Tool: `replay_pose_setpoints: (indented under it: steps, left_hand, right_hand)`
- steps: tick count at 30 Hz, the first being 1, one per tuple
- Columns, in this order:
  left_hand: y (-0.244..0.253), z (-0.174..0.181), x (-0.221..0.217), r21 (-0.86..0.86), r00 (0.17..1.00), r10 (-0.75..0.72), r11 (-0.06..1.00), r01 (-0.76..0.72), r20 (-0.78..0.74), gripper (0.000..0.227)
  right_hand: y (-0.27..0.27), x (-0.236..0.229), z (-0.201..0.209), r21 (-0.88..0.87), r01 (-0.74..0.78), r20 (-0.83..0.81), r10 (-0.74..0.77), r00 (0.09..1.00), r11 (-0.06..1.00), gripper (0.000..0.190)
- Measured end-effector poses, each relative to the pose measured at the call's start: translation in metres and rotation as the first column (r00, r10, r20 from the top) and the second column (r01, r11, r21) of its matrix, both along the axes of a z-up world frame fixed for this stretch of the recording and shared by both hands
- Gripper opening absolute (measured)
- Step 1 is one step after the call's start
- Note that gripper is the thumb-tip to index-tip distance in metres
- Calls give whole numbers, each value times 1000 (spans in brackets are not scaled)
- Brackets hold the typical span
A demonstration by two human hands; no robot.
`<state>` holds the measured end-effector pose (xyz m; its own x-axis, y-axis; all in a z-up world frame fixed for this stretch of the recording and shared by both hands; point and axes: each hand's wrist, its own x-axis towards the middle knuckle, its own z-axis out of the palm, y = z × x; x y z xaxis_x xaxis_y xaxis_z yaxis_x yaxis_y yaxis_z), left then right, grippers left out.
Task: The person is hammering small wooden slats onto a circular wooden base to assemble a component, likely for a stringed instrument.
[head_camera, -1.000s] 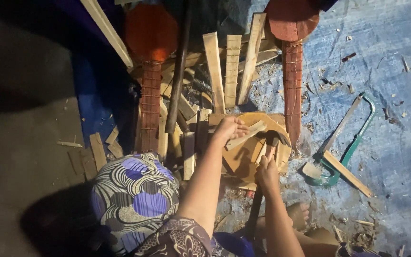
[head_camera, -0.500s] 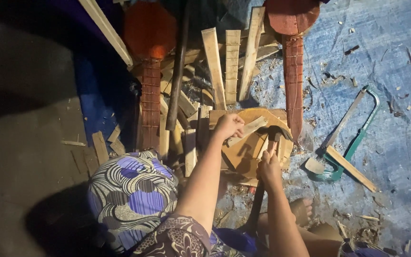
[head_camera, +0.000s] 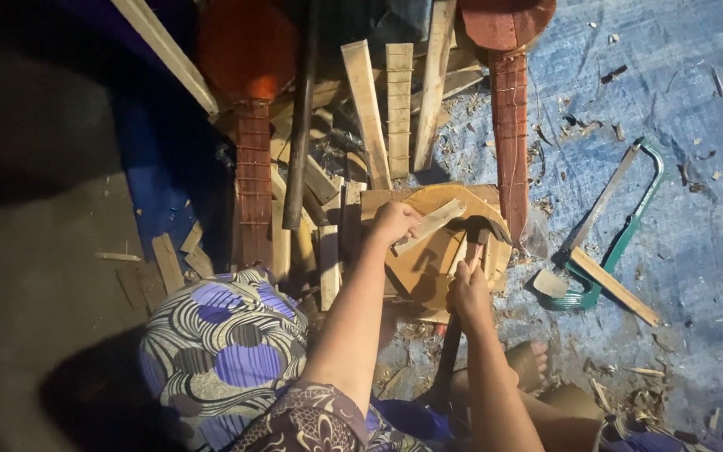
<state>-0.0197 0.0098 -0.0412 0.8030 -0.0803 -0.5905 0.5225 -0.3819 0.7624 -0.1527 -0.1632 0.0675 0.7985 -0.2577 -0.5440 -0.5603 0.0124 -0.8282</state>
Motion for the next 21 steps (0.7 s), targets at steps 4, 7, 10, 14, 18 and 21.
replay_pose_setpoints:
  steps: [4, 7, 10, 14, 18, 21]
  left_hand:
    - [1, 17, 0, 164, 989, -147, 977, 140, 34, 25]
    - [0, 44, -6, 308, 975, -209, 935, 177, 73, 21]
    - [-4, 38, -7, 376, 966, -246, 905, 198, 83, 19]
    - [-13, 39, -9, 443, 954, -272, 876, 191, 127, 21]
    - [-17, 15, -6, 462, 945, -295, 864, 202, 138, 21]
    - [-17, 30, -11, 464, 931, -319, 862, 206, 180, 20]
  right_hand:
    - [-5, -1, -5, -8, -38, -6, 38, 999, 999, 29]
    - [1, -1, -2, 27, 10, -10, -10, 1000, 1000, 27]
    - [-3, -1, -16, -55, 22, -23, -23, 999, 998, 27]
    - [-6, -1, -19, -80, 13, -25, -15, 1000, 997, 28]
    - [-7, 1, -20, -73, -6, -31, 3, 1000, 997, 26]
    - [-9, 1, -28, -80, -15, -47, 11, 999, 997, 27]
